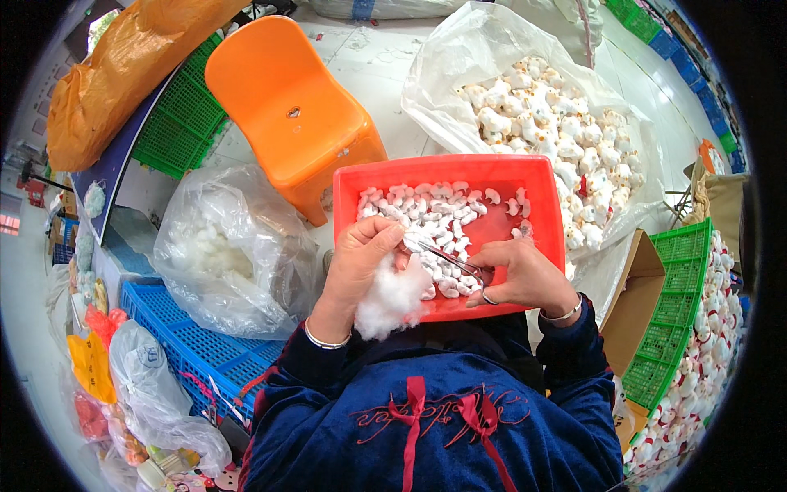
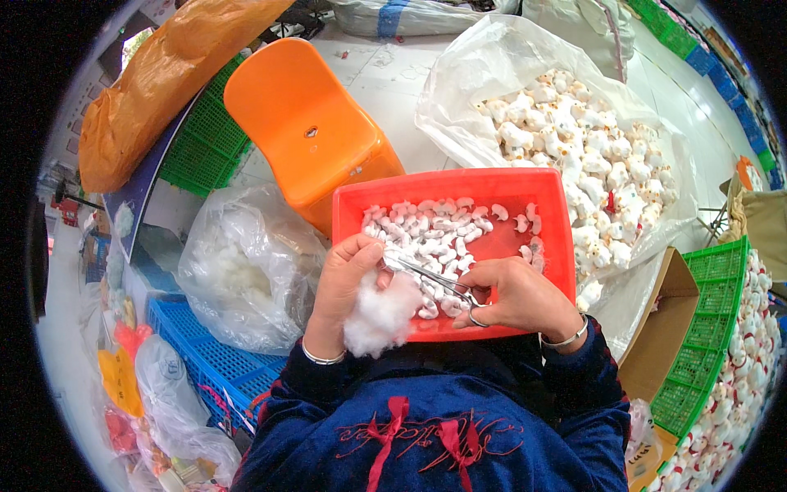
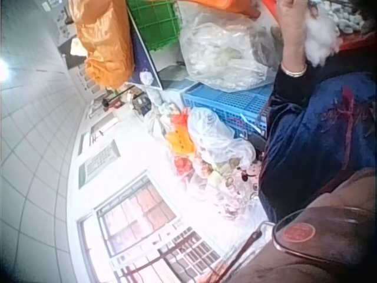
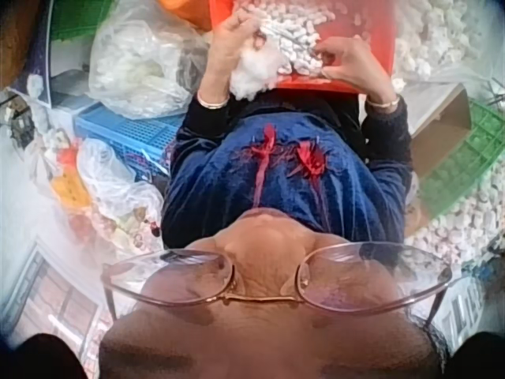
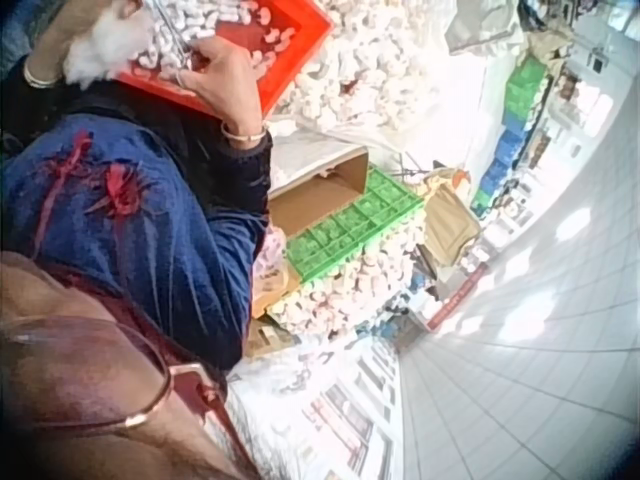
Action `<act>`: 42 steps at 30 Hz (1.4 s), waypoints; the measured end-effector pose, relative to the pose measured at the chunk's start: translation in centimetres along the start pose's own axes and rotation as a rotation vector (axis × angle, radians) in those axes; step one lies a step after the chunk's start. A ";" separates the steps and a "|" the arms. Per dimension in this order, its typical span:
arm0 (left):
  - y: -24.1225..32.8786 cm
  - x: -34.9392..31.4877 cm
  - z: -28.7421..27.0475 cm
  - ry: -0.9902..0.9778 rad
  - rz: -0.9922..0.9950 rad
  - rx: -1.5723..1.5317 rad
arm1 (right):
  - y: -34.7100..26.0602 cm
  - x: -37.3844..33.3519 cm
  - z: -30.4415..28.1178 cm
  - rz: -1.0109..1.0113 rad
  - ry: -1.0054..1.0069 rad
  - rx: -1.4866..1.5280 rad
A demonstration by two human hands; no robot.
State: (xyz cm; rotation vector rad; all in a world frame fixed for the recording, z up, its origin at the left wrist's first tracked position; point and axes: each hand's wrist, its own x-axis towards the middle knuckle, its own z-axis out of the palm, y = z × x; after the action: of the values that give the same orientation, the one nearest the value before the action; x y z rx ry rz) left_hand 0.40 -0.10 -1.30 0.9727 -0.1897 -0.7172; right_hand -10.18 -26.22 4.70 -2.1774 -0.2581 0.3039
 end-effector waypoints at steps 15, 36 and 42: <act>1.0 0.1 -1.0 -0.435 -0.131 -0.153 | 0.7 0.8 0.0 -0.140 -0.108 0.146; 3.6 -0.1 0.4 -0.179 -0.157 0.358 | 0.4 -1.0 -1.5 0.124 -0.160 0.014; 3.8 0.2 0.8 -0.223 -0.226 0.329 | 0.4 -1.6 -1.7 0.148 -0.125 -0.056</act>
State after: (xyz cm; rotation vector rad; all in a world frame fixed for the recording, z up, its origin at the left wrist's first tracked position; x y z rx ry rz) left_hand 2.00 0.60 2.15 1.2394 -0.4071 -1.0244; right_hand -11.11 -28.17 5.54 -2.2403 -0.1772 0.5225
